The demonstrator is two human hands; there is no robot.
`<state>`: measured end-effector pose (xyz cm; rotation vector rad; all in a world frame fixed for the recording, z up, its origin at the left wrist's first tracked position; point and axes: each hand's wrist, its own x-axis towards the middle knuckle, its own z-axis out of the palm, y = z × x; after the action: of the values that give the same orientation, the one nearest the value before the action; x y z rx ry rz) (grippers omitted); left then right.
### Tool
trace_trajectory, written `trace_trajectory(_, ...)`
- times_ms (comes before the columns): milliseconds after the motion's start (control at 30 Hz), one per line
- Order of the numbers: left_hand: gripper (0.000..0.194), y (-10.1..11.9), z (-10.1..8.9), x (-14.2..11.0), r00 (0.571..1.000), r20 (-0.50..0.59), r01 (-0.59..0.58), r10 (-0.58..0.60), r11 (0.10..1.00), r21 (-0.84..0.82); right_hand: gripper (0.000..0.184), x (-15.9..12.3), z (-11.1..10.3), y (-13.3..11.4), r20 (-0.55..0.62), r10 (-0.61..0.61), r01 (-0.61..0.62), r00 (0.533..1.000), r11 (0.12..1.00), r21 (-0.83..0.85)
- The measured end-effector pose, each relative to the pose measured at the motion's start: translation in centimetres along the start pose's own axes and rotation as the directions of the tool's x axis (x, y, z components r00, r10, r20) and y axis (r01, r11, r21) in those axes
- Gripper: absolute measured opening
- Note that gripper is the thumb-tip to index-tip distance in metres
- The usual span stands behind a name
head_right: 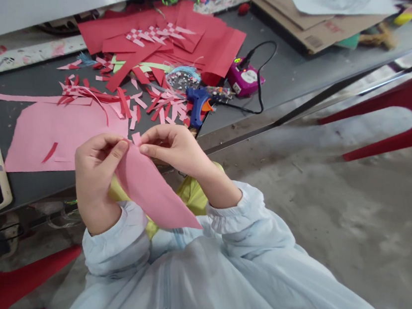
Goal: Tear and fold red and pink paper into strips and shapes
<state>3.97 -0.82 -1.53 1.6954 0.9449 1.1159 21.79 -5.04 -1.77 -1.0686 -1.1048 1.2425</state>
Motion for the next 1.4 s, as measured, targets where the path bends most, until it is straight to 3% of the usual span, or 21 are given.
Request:
trace_trajectory(133,0.015,-0.12,-0.07,0.06,0.999,-0.004,-0.046,0.046,0.999,0.029,0.045,0.13,-0.15,0.07,0.042,0.07,-0.071,0.997,0.997,0.042)
trace_trajectory(467,0.013,0.13,0.12,0.03,0.987,-0.057,-0.144,0.151,0.983,0.113,0.044,-0.16,0.21,-0.13,-0.055,-0.017,0.016,0.998,1.0,-0.014)
trace_trajectory(733,0.014,0.03,0.07,-0.09,0.982,-0.075,-0.166,0.176,0.978,0.122,0.046,0.01,-0.25,-0.53,0.092,0.111,-0.118,0.99,0.991,0.067)
trace_trajectory(1133,0.014,0.1,0.16,-0.06,0.965,-0.11,-0.217,0.239,0.959,0.182,0.045,-0.21,0.21,-0.51,0.002,0.047,-0.047,0.999,0.999,-0.016)
trace_trajectory(1400,0.016,0.07,0.11,0.0,0.96,-0.12,-0.219,0.253,0.945,0.241,0.042,-0.16,-0.41,-0.37,0.114,0.114,-0.119,0.987,0.992,0.043)
